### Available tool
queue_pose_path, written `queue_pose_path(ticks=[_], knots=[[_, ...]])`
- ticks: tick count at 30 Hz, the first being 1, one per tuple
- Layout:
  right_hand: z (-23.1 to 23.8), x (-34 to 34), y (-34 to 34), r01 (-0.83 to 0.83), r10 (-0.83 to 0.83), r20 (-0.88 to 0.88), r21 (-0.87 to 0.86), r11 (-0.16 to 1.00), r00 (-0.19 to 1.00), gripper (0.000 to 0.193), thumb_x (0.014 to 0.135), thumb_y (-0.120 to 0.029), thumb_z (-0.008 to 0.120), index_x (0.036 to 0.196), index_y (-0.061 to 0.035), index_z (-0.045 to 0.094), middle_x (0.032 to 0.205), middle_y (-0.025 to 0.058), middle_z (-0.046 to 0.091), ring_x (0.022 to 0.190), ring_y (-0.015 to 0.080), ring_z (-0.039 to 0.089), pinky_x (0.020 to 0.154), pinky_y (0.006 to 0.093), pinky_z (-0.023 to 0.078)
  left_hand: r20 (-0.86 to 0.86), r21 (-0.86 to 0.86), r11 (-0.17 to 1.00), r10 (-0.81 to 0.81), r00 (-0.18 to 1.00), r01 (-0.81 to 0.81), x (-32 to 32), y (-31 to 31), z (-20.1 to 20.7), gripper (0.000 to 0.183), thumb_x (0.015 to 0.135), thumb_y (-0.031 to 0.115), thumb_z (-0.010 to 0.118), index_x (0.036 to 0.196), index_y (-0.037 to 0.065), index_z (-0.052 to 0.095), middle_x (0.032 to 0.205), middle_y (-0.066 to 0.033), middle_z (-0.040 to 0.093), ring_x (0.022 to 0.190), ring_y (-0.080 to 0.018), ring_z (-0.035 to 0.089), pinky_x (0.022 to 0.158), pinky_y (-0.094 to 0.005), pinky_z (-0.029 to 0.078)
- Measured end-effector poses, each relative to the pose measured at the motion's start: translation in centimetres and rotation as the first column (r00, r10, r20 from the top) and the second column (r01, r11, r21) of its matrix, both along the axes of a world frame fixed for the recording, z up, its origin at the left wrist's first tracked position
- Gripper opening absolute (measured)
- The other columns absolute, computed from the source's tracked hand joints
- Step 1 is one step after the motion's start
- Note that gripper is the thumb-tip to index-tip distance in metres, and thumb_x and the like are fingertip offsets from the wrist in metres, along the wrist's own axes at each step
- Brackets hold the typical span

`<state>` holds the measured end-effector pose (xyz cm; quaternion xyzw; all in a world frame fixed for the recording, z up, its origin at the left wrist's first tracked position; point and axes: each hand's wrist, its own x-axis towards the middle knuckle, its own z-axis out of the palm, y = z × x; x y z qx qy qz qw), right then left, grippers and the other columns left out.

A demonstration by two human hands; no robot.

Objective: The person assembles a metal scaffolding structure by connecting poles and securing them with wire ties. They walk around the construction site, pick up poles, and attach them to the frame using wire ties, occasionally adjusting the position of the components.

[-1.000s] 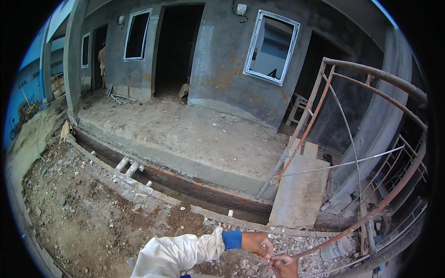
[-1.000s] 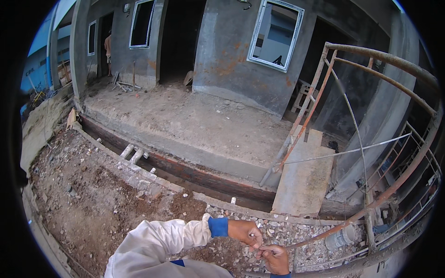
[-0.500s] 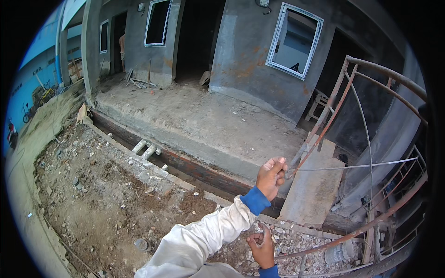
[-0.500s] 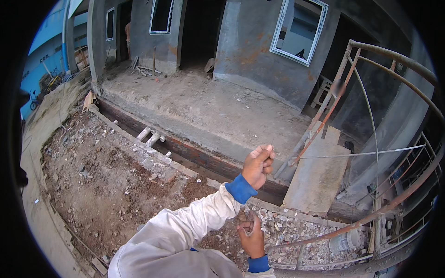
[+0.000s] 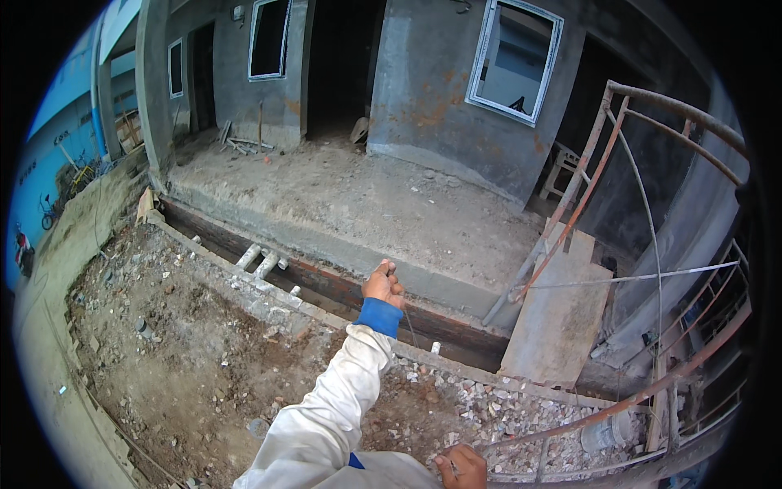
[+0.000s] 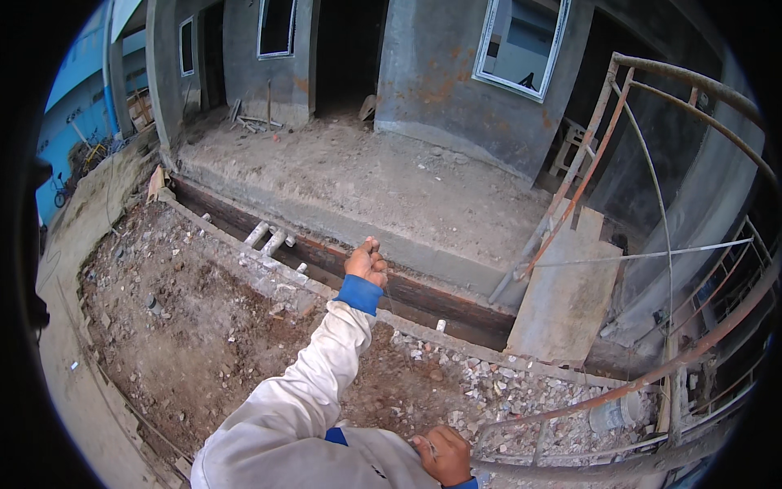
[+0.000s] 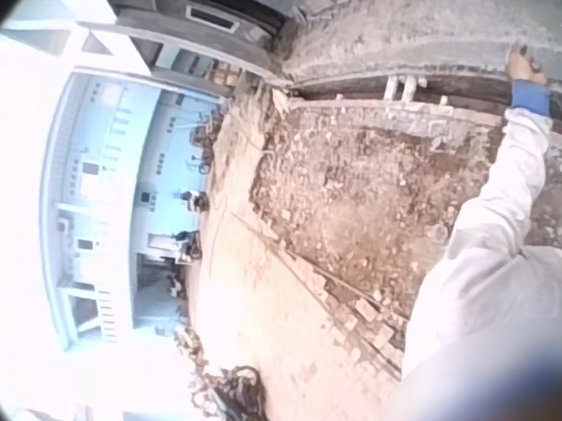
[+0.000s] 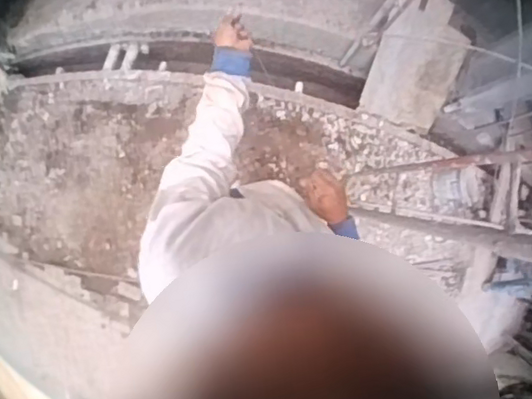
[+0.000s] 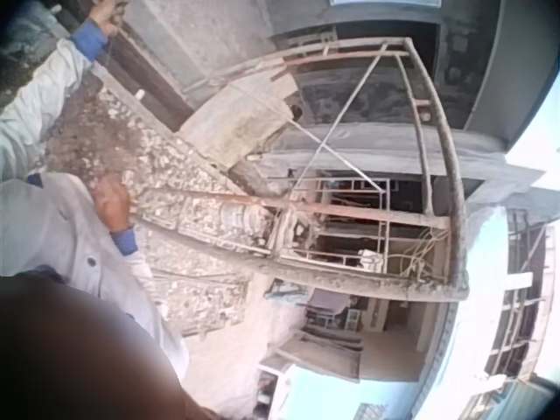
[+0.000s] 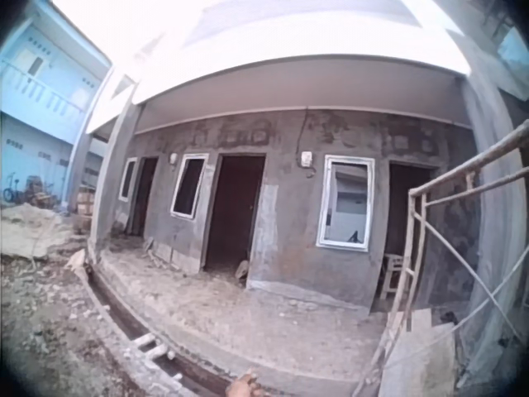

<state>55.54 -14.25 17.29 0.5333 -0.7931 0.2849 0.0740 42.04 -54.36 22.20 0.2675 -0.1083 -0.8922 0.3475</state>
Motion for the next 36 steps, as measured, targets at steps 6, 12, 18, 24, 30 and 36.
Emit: queue_pose_path(ticks=[6, 12, 18, 24, 30, 36], knots=[[2.4, 0.5, -1.1, 0.112, -0.089, 0.204, -0.108, 0.988, 0.975, 0.021, 0.092, -0.014, 0.067, 0.077, -0.0002, 0.063, 0.076, 0.0149, 0.068, 0.068, 0.0324, 0.068, 0.058, 0.0381, 0.052, 0.054, 0.094, 0.995, -0.042, 0.998, 0.037, -1.4, 0.2, -1.4, 0.005, 0.099, 0.014, 0.063, 0.1, 0.01, 0.06, 0.073, 0.0021, 0.055, 0.048, -0.006, 0.029, 0.04, -0.0241, 0.022], [4.3, -0.1, -0.5, 0.524, -0.289, 0.734, -0.105, 0.845, 0.614, 0.032, 0.098, -0.017, 0.064, 0.072, 0.0019, 0.061, 0.087, 0.0157, 0.075, 0.071, 0.0228, 0.073, 0.06, 0.0315, 0.053, -0.123, -0.125, 0.992, -0.009, 0.992, -0.007, -2.1, 2.5, -0.5, 0.008, 0.099, 0.013, 0.063, 0.105, 0.007, 0.061, 0.085, -0.0007, 0.06, 0.053, -0.0049, 0.035, 0.043, -0.0229, 0.024], [4.3, -2.0, 1.5, 0.411, -0.343, 0.527, -0.013, 0.911, 0.778, 0.026, 0.098, -0.02, 0.065, 0.088, 0.0027, 0.072, 0.086, 0.0145, 0.075, 0.074, 0.0216, 0.073, 0.066, 0.0319, 0.055, -0.157, -0.238, 0.971, -0.035, 0.987, -0.004, -1.5, 4.5, 0.0, 0.011, 0.098, 0.015, 0.066, 0.103, 0.007, 0.06, 0.086, -0.0011, 0.061, 0.056, -0.0044, 0.038, 0.044, -0.0224, 0.026], [2.8, -1.0, 2.4, 0.46, -0.432, 0.567, 0.104, 0.882, 0.701, 0.013, 0.094, -0.017, 0.065, 0.093, -0.0045, 0.071, 0.084, 0.0146, 0.07, 0.073, 0.0329, 0.068, 0.066, 0.042, 0.054, -0.149, -0.222, 0.975, -0.05, 0.988, 0.016, -0.6, 5.2, -0.3, 0.011, 0.099, 0.015, 0.065, 0.104, 0.007, 0.06, 0.086, -0.001, 0.061, 0.056, -0.004, 0.037, 0.044, -0.0219, 0.026], [-0.3, -0.9, 2.9, 0.33, -0.336, 0.455, 0.096, 0.939, 0.825, 0.013, 0.092, -0.016, 0.067, 0.091, -0.0065, 0.075, 0.088, 0.0162, 0.073, 0.081, 0.0359, 0.071, 0.073, 0.0421, 0.056, -0.019, -0.42, 0.9, -0.135, 0.991, 0.115, 0.3, 8.9, 0.5, 0.011, 0.099, 0.018, 0.064, 0.105, 0.009, 0.06, 0.085, 0.0013, 0.06, 0.057, -0.0029, 0.037, 0.045, -0.0199, 0.027], [-4.0, -0.1, 3.4, 0.362, -0.47, 0.673, 0.307, 0.88, 0.572, 0.023, 0.093, -0.023, 0.07, 0.104, -0.0028, 0.066, 0.082, 0.0144, 0.073, 0.082, 0.0322, 0.073, 0.074, 0.0408, 0.056, 0.048, -0.6, 0.767, -0.248, 0.968, 0.227, 0.3, 13.7, 1.4, 0.013, 0.099, 0.021, 0.066, 0.103, 0.009, 0.061, 0.083, 0.0018, 0.061, 0.058, -0.0019, 0.038, 0.046, -0.0189, 0.029]])
